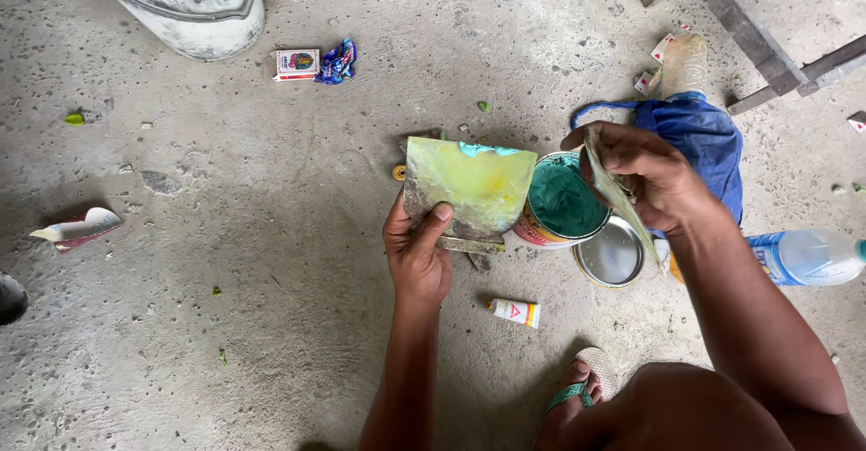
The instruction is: The person scoops teal paint from a can onto a flat metal trowel using a smaller putty knife. They then mix the paint on the trowel surface, scraping it back and forth to blend the material. The person continues to scoop and mix the paint on the trowel throughout the video.
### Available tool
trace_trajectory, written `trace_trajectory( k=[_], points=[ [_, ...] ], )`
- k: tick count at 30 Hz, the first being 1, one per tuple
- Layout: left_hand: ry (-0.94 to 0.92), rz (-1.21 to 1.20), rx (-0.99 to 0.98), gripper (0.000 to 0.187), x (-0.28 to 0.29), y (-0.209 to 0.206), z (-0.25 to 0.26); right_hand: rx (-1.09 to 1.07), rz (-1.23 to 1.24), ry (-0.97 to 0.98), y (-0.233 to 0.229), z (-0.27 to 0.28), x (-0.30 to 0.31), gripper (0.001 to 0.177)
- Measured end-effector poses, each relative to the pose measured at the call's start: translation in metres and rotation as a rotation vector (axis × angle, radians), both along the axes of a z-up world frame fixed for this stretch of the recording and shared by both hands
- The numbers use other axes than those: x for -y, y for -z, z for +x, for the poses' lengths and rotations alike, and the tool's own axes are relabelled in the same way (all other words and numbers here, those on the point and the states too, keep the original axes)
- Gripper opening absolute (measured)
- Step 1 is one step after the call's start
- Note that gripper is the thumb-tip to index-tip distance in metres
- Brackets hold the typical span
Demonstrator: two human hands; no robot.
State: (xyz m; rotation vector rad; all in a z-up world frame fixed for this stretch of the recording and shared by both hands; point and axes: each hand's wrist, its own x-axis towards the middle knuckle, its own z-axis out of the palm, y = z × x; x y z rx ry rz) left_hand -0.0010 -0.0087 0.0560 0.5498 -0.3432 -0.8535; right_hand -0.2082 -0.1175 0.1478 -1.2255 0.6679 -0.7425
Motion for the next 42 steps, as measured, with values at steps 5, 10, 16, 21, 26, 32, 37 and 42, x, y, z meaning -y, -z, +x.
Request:
trace_trajectory(
  k=[5, 10, 16, 21, 26, 32, 37, 42],
  points=[
    [-0.01, -0.02, -0.139, 0.049, -0.003, -0.003, -0.016, 0.2, 0.217, 0.023, 0.047, 0.015, -0.001, 0.055],
    [-0.046, 0.012, -0.202, 0.046, -0.009, -0.03, -0.038, 0.505, 0.433, -0.045, 0.11, 0.014, 0.0, 0.044],
    [-0.018, -0.015, -0.21, 0.043, -0.01, -0.022, -0.031, 0.393, 0.346, 0.063, 0.091, 0.013, 0.013, 0.04],
    [0.238, -0.068, 0.129, 0.04, -0.018, -0.019, 0.005, 0.153, 0.115, -0.107, 0.03, 0.006, 0.024, 0.062],
    [0.308, -0.036, 0.336, 0.034, -0.024, -0.036, 0.016, 0.148, 0.225, -0.308, 0.037, 0.002, 0.016, 0.065],
    [0.268, -0.067, 0.355, 0.038, -0.024, -0.032, 0.01, -0.301, 0.075, -0.058, 0.034, 0.011, 0.001, 0.071],
    [0.219, -0.066, 0.38, 0.035, -0.029, -0.032, 0.013, -0.229, -0.06, -0.142, 0.001, 0.036, -0.008, 0.04],
    [0.192, -0.082, 0.403, 0.034, -0.03, -0.028, 0.017, -0.256, -0.171, -0.154, 0.001, 0.031, -0.007, 0.028]
  ],
)
